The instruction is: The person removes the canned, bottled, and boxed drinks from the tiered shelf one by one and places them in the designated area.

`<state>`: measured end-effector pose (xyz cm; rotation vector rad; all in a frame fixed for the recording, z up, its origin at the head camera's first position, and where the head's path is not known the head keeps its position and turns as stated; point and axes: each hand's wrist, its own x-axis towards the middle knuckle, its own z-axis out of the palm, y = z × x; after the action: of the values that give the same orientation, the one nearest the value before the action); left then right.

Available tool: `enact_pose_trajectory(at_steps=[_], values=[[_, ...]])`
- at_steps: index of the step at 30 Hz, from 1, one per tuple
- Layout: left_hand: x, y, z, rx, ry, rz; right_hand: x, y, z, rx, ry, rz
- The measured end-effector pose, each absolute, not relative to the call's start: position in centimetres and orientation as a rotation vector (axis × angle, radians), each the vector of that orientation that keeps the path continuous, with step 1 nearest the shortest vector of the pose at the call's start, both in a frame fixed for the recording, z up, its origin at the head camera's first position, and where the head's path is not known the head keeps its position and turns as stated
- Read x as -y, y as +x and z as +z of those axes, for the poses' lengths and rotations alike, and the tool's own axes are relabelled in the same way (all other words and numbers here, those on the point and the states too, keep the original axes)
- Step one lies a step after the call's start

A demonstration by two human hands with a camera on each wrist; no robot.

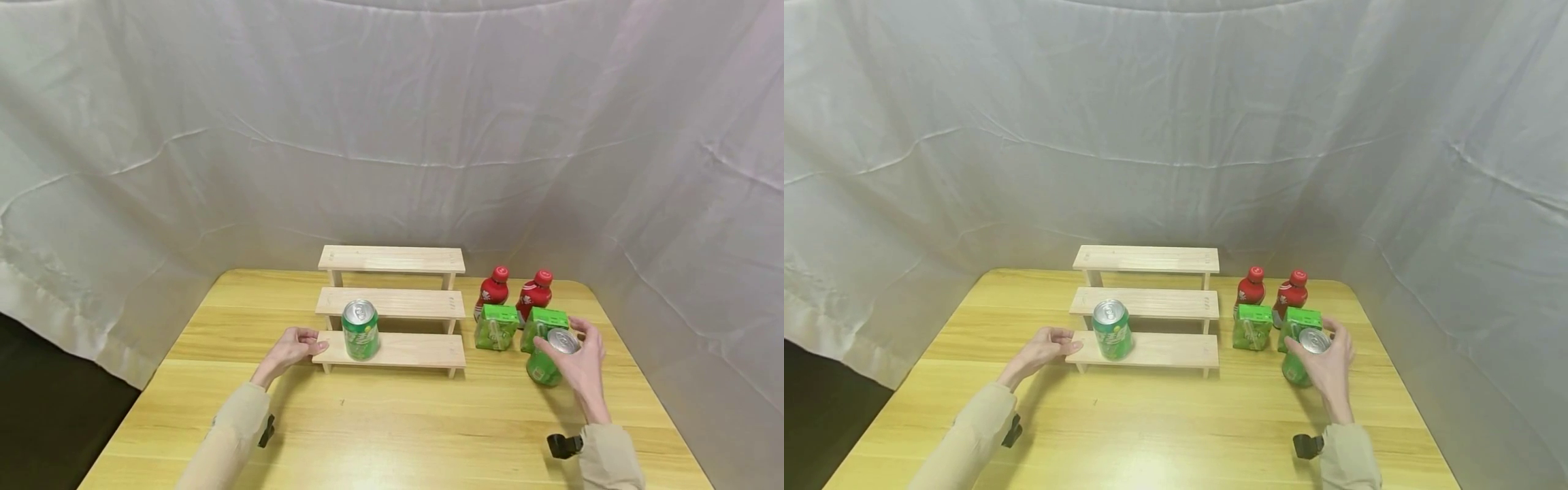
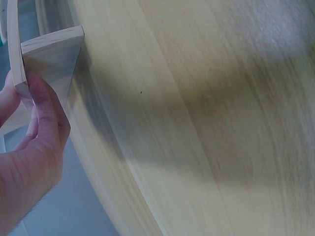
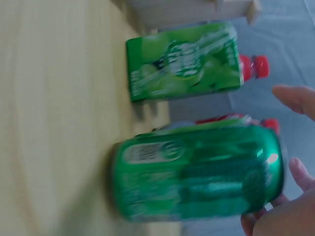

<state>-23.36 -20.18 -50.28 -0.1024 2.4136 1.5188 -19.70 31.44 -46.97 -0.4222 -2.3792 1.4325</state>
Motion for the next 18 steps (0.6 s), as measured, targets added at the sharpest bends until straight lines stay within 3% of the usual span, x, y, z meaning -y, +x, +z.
enact_pose_trajectory(at_steps=[18], values=[[20.1, -23.2, -50.0, -2.407, -0.103, 1.518, -27.2, -23.8, -40.1, 2.551, 0.138, 1.347]])
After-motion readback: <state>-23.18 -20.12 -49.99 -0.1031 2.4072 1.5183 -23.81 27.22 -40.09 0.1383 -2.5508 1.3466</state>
